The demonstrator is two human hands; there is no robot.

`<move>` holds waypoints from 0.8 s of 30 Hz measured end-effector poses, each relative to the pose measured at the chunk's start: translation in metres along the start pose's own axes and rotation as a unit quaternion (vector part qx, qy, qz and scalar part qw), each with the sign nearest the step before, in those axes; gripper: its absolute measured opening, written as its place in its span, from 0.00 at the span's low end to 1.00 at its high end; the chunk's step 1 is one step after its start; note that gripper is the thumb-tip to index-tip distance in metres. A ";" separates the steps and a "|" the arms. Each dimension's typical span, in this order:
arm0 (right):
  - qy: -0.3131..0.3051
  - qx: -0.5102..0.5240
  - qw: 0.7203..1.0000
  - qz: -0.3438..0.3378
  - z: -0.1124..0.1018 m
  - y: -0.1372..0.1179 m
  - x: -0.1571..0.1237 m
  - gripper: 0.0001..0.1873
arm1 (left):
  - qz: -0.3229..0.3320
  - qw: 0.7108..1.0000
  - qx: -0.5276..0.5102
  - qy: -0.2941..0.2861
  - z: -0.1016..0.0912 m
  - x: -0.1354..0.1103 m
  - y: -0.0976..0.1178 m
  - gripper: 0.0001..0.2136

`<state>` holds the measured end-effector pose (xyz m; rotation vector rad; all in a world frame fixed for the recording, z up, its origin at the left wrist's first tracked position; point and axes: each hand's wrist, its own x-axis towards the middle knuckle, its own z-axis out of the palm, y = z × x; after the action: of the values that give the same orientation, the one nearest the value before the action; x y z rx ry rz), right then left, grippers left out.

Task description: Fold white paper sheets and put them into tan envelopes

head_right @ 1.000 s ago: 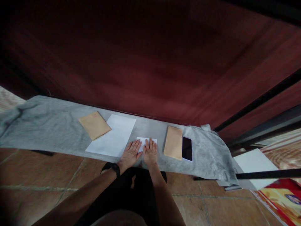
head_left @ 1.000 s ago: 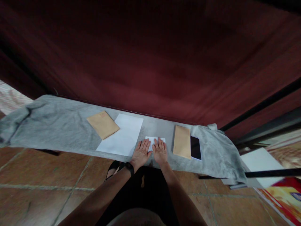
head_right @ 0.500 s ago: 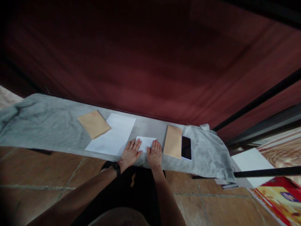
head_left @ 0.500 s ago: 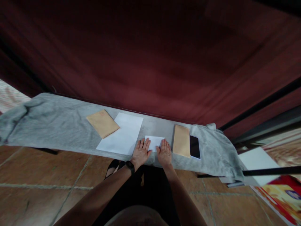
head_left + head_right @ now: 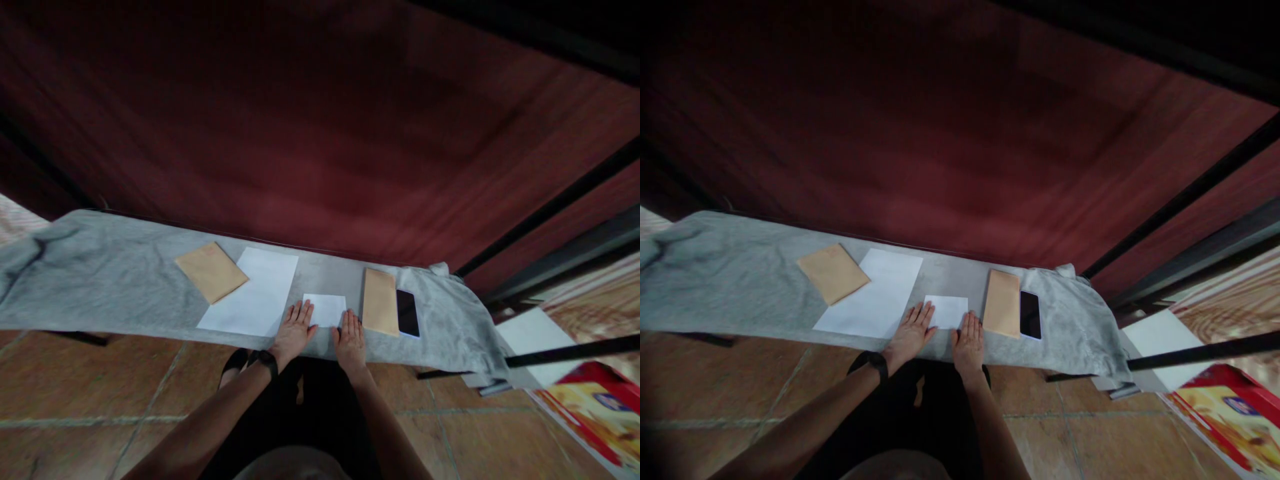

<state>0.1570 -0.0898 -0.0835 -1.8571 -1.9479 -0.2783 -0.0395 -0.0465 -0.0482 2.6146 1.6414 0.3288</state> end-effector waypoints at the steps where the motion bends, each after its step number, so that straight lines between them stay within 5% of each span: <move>1: 0.001 0.000 1.000 -0.003 0.000 0.001 -0.001 0.30 | 0.006 1.000 0.002 -0.008 0.000 0.000 -0.001 0.26; 13: -0.014 0.032 0.999 -0.013 -0.011 -0.013 -0.005 0.27 | 0.042 0.997 0.016 -0.060 0.010 0.004 -0.010 0.25; 24: -0.026 0.056 0.998 -0.003 -0.014 -0.013 0.001 0.26 | 0.051 0.997 -0.029 -0.043 -0.012 0.005 0.002 0.25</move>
<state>0.1461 -0.0954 -0.0689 -1.8045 -1.9619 -0.1202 -0.0378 -0.0442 -0.0356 2.6344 1.4549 0.2598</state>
